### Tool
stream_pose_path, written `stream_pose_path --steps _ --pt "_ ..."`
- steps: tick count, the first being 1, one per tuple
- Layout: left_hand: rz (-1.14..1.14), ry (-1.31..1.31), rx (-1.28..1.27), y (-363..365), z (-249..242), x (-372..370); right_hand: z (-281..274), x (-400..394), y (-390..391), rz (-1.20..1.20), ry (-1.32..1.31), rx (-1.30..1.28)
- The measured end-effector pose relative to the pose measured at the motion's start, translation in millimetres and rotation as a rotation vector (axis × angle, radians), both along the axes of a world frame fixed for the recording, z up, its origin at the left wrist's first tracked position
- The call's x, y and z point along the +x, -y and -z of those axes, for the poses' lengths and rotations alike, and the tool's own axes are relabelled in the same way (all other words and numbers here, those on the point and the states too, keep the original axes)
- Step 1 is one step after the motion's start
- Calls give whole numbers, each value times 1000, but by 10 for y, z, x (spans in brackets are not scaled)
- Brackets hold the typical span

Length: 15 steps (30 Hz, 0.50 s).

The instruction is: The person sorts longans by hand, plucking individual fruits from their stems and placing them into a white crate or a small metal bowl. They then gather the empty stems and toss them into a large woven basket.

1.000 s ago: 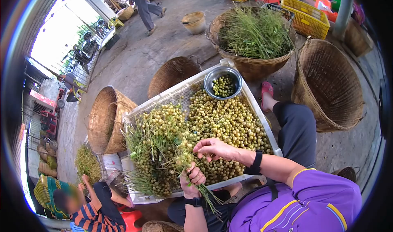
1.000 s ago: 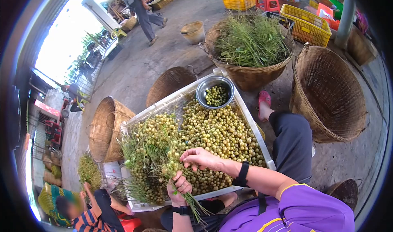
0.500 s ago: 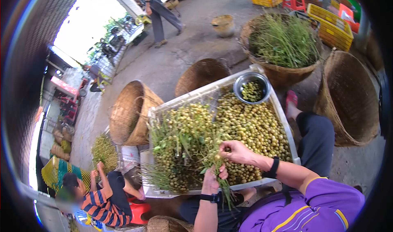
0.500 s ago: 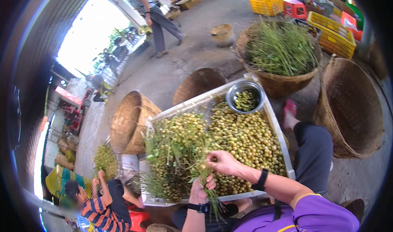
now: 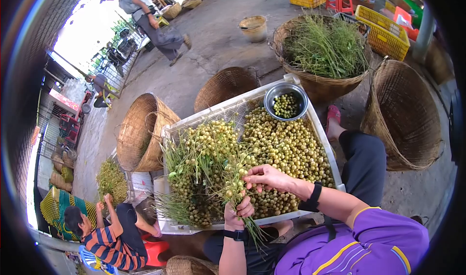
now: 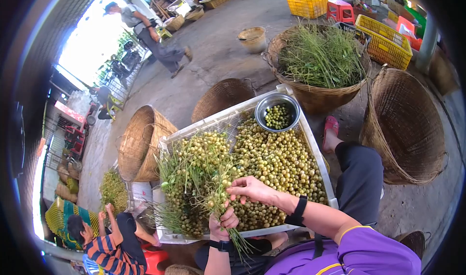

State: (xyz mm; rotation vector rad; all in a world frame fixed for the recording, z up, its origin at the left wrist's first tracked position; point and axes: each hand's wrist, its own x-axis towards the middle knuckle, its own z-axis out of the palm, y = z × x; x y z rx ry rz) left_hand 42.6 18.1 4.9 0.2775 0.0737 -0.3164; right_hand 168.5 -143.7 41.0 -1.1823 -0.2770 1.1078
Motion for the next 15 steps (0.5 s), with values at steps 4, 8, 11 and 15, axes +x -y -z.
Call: stream_pose_path --steps 4,8,11,15 --pt "28 -126 12 22 -16 17 84 -49 -92 72 172 65" --pt "55 -140 105 63 -24 30 115 -17 -70 65 126 14" --pt "20 -99 131 142 -61 43 94 -36 -28 66 43 77" --pt "30 -109 50 78 -17 69 145 -67 -33 108 -56 64"
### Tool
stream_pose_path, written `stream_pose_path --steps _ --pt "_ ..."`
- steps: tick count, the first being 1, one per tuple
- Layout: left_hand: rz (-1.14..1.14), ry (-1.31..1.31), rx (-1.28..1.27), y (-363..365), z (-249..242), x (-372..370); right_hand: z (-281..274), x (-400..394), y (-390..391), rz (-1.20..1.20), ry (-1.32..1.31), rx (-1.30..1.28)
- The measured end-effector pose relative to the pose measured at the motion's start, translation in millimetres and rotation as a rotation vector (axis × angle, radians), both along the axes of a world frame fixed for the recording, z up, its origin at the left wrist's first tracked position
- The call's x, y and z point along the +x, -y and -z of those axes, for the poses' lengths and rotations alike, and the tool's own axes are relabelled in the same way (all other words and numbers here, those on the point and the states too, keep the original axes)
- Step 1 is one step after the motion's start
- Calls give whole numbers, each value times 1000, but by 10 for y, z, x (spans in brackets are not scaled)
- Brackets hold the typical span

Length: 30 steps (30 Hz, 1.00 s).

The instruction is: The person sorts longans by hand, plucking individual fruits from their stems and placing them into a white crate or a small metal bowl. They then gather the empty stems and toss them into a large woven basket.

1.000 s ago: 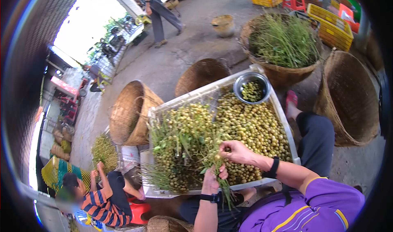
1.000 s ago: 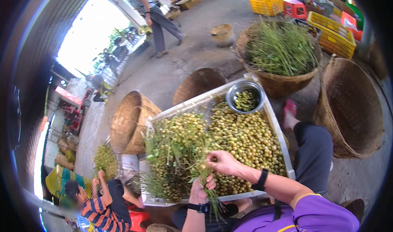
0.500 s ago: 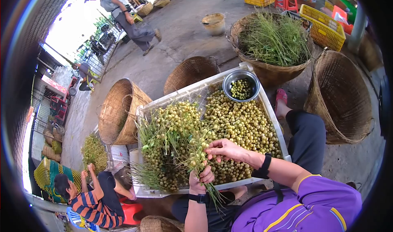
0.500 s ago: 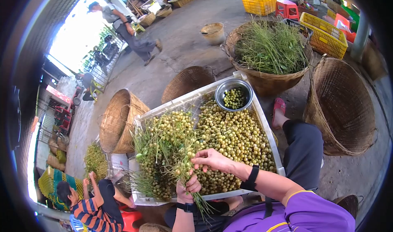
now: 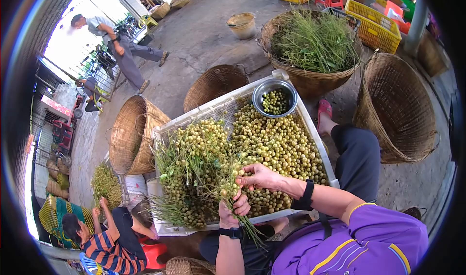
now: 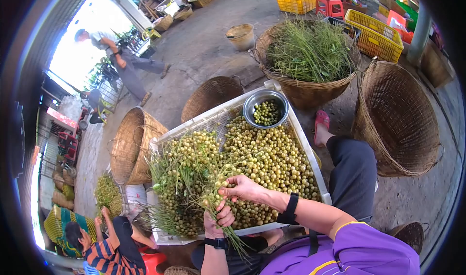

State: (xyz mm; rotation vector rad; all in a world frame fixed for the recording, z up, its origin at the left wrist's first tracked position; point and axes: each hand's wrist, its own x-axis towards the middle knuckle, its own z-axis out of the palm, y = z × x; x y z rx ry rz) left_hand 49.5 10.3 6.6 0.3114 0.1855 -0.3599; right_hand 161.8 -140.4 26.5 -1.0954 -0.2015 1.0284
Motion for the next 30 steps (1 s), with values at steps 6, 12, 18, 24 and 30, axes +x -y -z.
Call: stream_pose_path --steps 6,12,18,24,30 --pt "65 149 -181 -8 138 -15 -28 27 46 -79 -75 23" --pt "62 194 -269 35 52 46 -81 -29 98 -36 -79 48" --pt "15 33 -155 -25 103 184 -82 3 -40 65 233 -14" --pt "30 1 -196 -47 110 279 83 192 -62 -3 236 -38" --pt "16 -25 -171 -41 69 289 20 159 -12 0 150 -26"
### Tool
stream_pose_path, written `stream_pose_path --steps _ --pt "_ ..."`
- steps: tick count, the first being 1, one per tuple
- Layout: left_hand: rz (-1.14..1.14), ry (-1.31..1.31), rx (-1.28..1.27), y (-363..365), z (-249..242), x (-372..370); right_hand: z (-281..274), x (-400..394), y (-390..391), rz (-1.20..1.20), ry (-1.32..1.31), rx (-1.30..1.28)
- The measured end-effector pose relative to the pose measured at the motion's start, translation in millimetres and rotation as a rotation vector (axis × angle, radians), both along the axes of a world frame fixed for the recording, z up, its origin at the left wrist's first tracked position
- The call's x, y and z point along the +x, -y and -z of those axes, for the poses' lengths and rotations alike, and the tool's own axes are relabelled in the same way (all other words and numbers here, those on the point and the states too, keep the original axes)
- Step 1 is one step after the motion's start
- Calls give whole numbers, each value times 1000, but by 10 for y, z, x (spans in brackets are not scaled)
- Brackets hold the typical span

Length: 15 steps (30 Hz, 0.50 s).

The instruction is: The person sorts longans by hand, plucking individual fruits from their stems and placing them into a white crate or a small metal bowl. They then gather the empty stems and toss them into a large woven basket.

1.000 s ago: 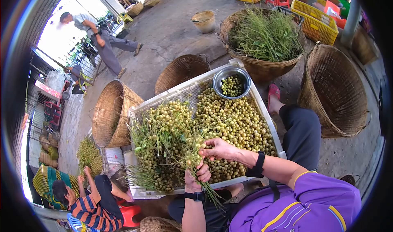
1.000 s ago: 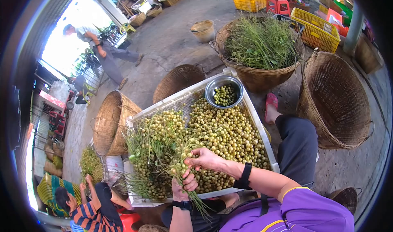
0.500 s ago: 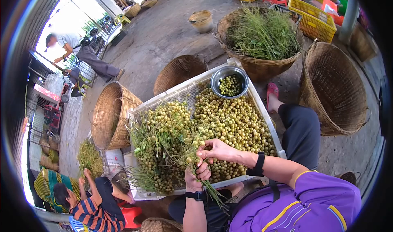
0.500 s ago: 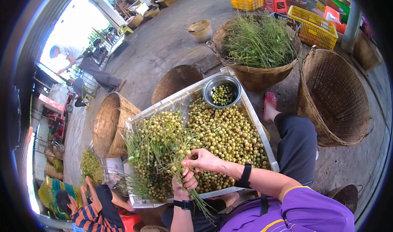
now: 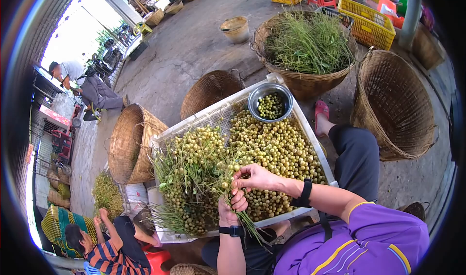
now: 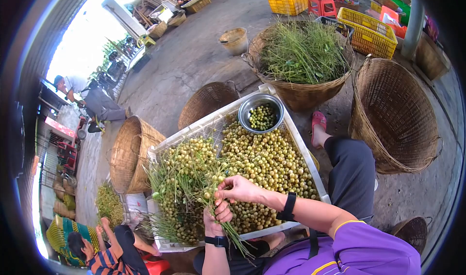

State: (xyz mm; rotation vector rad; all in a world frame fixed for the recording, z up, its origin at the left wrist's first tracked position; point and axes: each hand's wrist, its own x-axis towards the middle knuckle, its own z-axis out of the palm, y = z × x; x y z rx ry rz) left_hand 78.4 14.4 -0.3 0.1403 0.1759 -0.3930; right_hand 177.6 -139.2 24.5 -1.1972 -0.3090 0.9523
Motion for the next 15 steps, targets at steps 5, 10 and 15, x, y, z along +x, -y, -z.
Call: stream_pose_path --steps 5,10,15 --pt "62 16 81 -34 18 8 55 -14 -19 94 576 -214" --pt "92 -87 -16 -47 -23 -31 -52 64 57 -36 487 -227" --pt "135 -40 -76 -28 -46 -80 -2 104 94 -70 718 -107"
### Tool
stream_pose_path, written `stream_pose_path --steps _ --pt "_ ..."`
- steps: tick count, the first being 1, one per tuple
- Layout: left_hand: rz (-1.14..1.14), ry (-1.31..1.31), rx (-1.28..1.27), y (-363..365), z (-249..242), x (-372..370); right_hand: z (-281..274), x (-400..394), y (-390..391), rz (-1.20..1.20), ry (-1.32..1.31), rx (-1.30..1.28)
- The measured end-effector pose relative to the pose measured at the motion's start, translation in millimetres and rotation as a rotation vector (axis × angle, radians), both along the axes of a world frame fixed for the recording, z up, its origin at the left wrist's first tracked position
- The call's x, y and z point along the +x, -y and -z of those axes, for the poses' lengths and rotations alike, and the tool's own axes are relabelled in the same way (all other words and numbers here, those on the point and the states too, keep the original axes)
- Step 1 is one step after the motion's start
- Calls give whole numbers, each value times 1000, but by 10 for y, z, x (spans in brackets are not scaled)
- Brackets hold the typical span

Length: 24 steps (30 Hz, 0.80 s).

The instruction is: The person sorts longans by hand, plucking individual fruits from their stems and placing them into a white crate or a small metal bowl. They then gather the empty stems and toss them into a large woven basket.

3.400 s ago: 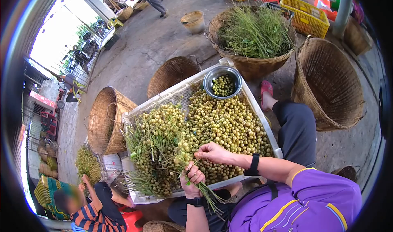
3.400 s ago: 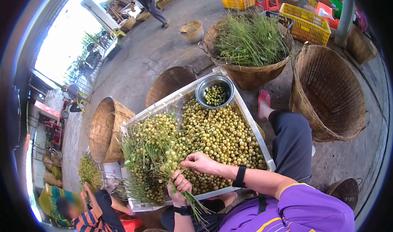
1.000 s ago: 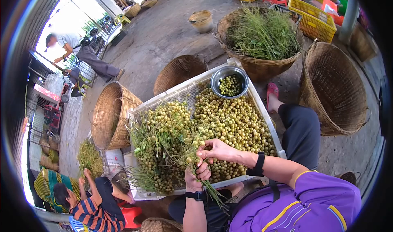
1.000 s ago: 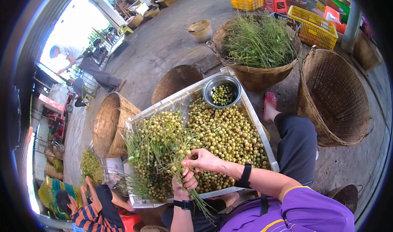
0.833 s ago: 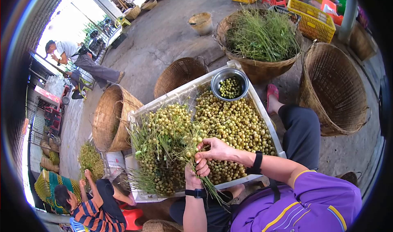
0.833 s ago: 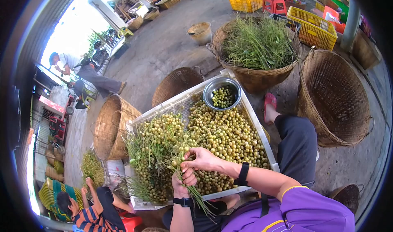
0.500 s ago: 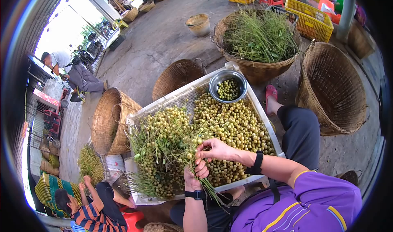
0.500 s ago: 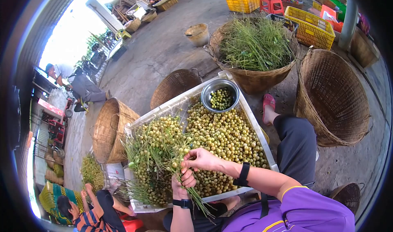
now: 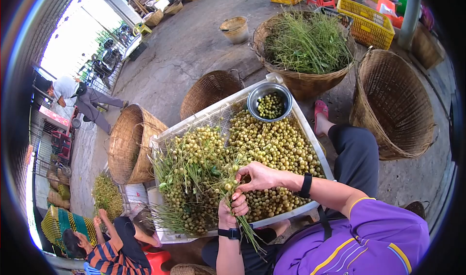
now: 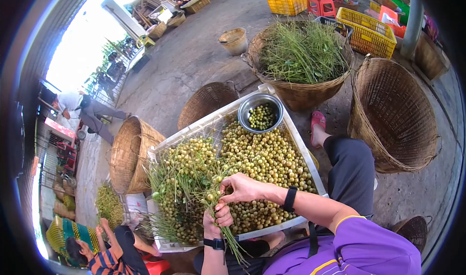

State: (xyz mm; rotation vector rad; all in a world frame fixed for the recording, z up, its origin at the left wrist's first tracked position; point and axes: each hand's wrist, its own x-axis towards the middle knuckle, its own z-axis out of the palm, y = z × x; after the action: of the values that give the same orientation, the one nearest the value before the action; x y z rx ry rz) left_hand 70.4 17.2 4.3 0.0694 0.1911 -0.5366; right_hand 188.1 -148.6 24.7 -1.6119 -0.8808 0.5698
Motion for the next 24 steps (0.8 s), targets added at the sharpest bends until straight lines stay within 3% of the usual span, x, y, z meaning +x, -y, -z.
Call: stream_pose_path --steps 4,6,8,12,16,20,22,24 --pt "-2 55 -14 5 -1 23 98 36 -16 -17 43 105" --pt "5 171 -21 28 -7 55 99 40 -5 -64 -335 191" --pt "-11 128 80 41 -94 58 62 67 29 -48 -682 221" --pt "-58 38 310 112 -274 52 10 29 49 48 -906 199" --pt "-80 101 317 14 -49 -35 188 8 25 134 -1172 356" --pt "-80 105 560 -52 -64 -98 -32 41 103 53 -910 156" --pt "-94 -111 979 5 -147 -115 4 46 87 37 -861 150" --pt "-113 -108 982 23 -180 -135 67 48 46 -11 -648 46"
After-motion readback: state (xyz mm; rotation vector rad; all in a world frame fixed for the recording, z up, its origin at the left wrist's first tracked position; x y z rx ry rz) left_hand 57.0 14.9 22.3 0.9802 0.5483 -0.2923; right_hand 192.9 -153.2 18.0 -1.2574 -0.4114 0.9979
